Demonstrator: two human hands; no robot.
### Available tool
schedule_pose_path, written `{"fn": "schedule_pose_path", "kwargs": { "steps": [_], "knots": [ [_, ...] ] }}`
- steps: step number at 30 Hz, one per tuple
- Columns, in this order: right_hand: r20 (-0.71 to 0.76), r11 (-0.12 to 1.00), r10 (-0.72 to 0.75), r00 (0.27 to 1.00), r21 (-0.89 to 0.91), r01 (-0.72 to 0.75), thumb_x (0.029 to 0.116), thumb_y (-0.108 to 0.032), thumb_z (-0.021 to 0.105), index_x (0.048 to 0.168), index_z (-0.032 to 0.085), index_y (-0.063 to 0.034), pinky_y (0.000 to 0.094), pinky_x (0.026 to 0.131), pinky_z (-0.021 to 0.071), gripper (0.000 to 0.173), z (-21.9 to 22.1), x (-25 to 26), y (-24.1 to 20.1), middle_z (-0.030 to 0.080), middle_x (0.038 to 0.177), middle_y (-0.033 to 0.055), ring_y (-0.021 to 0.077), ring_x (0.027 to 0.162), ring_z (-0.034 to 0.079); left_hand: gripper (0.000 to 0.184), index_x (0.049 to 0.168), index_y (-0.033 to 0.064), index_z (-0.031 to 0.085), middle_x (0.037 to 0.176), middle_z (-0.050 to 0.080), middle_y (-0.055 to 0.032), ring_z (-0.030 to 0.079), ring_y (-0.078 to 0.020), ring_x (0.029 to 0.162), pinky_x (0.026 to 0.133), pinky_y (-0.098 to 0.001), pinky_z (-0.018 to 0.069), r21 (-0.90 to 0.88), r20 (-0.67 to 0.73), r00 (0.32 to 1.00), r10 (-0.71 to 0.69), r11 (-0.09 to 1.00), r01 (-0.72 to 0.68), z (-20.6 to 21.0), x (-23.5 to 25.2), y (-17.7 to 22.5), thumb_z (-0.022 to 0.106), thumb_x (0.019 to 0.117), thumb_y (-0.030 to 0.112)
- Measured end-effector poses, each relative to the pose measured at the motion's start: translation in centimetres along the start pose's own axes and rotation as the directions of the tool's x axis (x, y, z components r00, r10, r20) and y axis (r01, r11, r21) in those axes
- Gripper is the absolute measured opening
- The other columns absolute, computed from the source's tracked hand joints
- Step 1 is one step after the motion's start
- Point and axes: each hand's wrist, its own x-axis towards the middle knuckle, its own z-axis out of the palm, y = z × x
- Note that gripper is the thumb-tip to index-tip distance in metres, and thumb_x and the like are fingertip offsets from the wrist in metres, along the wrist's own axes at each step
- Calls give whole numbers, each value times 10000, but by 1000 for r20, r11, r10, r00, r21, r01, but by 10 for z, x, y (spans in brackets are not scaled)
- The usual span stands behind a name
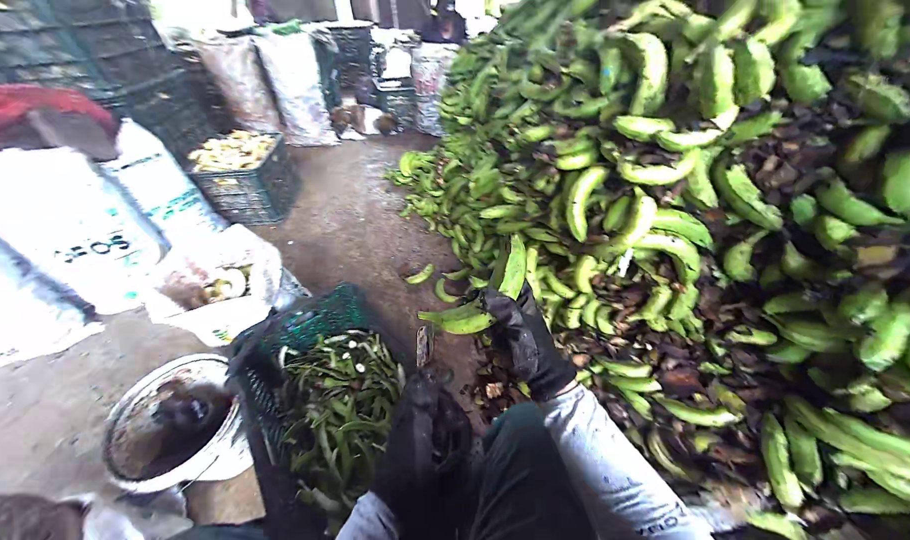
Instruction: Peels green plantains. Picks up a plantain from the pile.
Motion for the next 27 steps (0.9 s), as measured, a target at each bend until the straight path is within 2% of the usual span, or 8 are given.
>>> {"fn": "schedule_pose_path", "kwargs": {
  "steps": [3, 5, 7, 10, 15, 19, 22, 27],
  "knots": [
    [62, 1000, 13, 998, -16, -12, 940, -309, 672, 1430, 450, -108, 319, 668, 593, 573, 29, -2, 12, 696, 1098, 98, 186, 850, 695, 599, 1219, 125, 651, 788, 639, 52, 610, -76, 666, 646, -282, 577, -146, -70, 982, 174, 972, -182, 5, -10, 51, 558, 950, 652],
    [109, 1000, 14, 994, 21, -16, 962, -286, 648, 1410, 470, -89, 328, 664, 589, 521, 41, 0, 18, 693, 1061, 108, 187, 804, 680, 564, 1201, 113, 660, 762, 642, 54, 605, -68, 634, 622, -268, 573, -163, -105, 971, 216, 959, -231, 3, -11, 69, 551, 971, 617],
    [188, 995, 30, 982, 90, -47, 960, -290, 616, 1358, 492, -100, 318, 667, 580, 458, 54, 2, 17, 688, 1000, 88, 168, 774, 669, 434, 1284, 42, 556, 744, 572, 12, 559, -97, 609, 587, -268, 531, 7, -138, 990, 24, 1000, -23, -16, -12, 50, 391, 1090, 394],
    [375, 970, 75, 924, 187, -155, 1011, -295, 502, 1426, 496, -112, 341, 751, 602, 454, 67, 12, 11, 690, 1077, 122, 194, 885, 691, 471, 1327, 76, 551, 794, 556, -1, 528, -90, 591, 535, -264, 497, 116, -192, 916, -351, 919, 376, -49, -18, 16, 301, 1119, 416],
    [375, 873, 347, 860, 205, -442, 1101, -454, 222, 1293, 566, -88, 324, 552, 569, 537, 86, 26, 14, 638, 801, 83, 172, 627, 634, 463, 1422, 131, 499, 933, 623, -8, 606, -95, 731, 652, -284, 540, 344, -207, 965, -160, 912, 225, -73, -21, 53, 453, 1065, 422],
    [323, 812, 441, 837, 254, -526, 1110, -438, 245, 1118, 584, -59, 306, 539, 566, 509, 100, 26, 30, 646, 756, 92, 161, 608, 638, 651, 1465, 191, 550, 1248, 676, -54, 670, -164, 1036, 917, -427, 559, 836, -59, 997, 56, 549, 19, -83, -19, 100, 493, 993, 636],
    [313, 800, 470, 825, 243, -548, 1109, -410, 286, 1103, 584, -61, 300, 565, 567, 458, 106, 21, 38, 639, 772, 93, 159, 628, 639, 679, 1433, 174, 597, 1245, 683, -138, 673, -308, 1105, 950, -543, 538, 958, 56, 987, 148, 272, -95, -87, -16, 99, 452, 989, 666],
    [325, 802, 443, 835, 273, -532, 1119, -355, 260, 1057, 603, -73, 301, 644, 591, 448, 121, -1, 49, 664, 798, 71, 137, 705, 669, 566, 1477, 187, 553, 1319, 643, -158, 634, -337, 1187, 1022, -547, 493, 952, -53, 998, 27, 303, 42, -95, -5, 91, 539, 1009, 506]
  ]
}}
